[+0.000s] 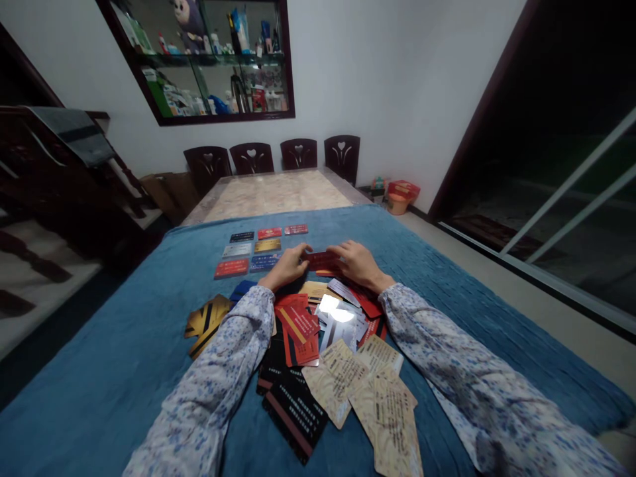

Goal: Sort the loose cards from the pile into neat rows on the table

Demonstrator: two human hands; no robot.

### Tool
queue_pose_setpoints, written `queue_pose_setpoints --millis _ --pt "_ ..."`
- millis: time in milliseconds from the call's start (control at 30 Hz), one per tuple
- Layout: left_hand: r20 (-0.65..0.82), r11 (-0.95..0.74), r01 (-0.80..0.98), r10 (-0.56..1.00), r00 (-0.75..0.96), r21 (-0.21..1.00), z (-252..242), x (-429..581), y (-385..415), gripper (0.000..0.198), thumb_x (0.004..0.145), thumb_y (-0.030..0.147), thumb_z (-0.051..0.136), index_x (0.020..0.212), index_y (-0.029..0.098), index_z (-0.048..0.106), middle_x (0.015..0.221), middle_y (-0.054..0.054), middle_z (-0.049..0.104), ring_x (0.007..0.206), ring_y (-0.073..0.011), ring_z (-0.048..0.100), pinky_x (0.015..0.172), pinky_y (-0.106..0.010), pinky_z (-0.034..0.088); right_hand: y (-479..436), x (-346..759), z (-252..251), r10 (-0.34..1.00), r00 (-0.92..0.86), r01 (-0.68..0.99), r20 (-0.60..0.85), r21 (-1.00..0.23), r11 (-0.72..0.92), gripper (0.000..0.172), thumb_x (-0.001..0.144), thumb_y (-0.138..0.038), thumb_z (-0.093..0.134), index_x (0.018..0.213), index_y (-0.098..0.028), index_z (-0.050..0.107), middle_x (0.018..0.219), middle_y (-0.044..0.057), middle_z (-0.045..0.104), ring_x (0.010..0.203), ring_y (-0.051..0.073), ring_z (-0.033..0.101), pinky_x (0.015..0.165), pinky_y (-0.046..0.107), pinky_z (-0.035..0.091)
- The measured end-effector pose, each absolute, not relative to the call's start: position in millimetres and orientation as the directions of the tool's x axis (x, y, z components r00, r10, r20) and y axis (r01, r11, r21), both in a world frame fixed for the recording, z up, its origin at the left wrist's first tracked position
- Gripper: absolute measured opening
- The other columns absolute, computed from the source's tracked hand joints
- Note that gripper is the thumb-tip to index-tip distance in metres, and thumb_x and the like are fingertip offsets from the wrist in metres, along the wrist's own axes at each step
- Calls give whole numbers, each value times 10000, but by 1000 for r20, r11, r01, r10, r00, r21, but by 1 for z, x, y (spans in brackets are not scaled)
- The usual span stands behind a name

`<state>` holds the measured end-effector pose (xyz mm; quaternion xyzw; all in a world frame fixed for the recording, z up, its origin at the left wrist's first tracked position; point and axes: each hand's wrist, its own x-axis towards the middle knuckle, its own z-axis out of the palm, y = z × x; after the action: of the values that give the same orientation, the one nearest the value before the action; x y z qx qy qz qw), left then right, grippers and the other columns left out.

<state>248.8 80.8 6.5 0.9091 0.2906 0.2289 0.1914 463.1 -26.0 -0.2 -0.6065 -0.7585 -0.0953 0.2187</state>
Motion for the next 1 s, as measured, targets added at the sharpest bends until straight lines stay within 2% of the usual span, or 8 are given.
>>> queue_pose_setpoints --millis 67,200,433,700,1000 --pt "322 -757 446 623 713 478 5 249 79 372 821 143 546 1182 159 635 918 -63 765 831 -204 708 811 -309 549 -27 462 -1 890 -152 970 429 -107 217 419 937 -185 607 1352 -200 666 1099 145 747 1015 292 603 865 380 454" --pt "341 -774 446 610 715 449 4 248 76 325 831 124 536 1145 169 608 966 -96 762 883 -228 723 820 -324 545 -28 459 -2 904 -118 977 410 -112 179 471 921 -169 619 1391 -186 618 1162 155 749 1027 292 629 875 372 452" --pt "308 -778 464 605 734 423 3 248 73 357 825 113 540 1176 176 574 953 -92 755 860 -238 724 804 -330 539 -31 453 4 936 -40 989 349 -118 86 443 947 -213 580 1386 -164 605 1110 170 759 974 288 670 834 357 451" --pt "262 -757 431 601 755 492 -2 250 75 433 785 172 625 1206 173 526 909 -54 716 851 -237 709 798 -334 540 -31 453 7 952 -62 989 299 -112 99 493 955 -225 562 1437 -118 554 1248 185 709 1113 292 628 903 364 450" --pt "288 -768 419 592 753 484 -5 250 78 443 757 147 633 1192 177 556 1074 -84 712 971 -239 694 907 -356 543 -29 457 10 967 -61 990 246 -107 89 550 941 -301 616 1459 -133 533 1283 178 679 1184 301 574 928 368 441"
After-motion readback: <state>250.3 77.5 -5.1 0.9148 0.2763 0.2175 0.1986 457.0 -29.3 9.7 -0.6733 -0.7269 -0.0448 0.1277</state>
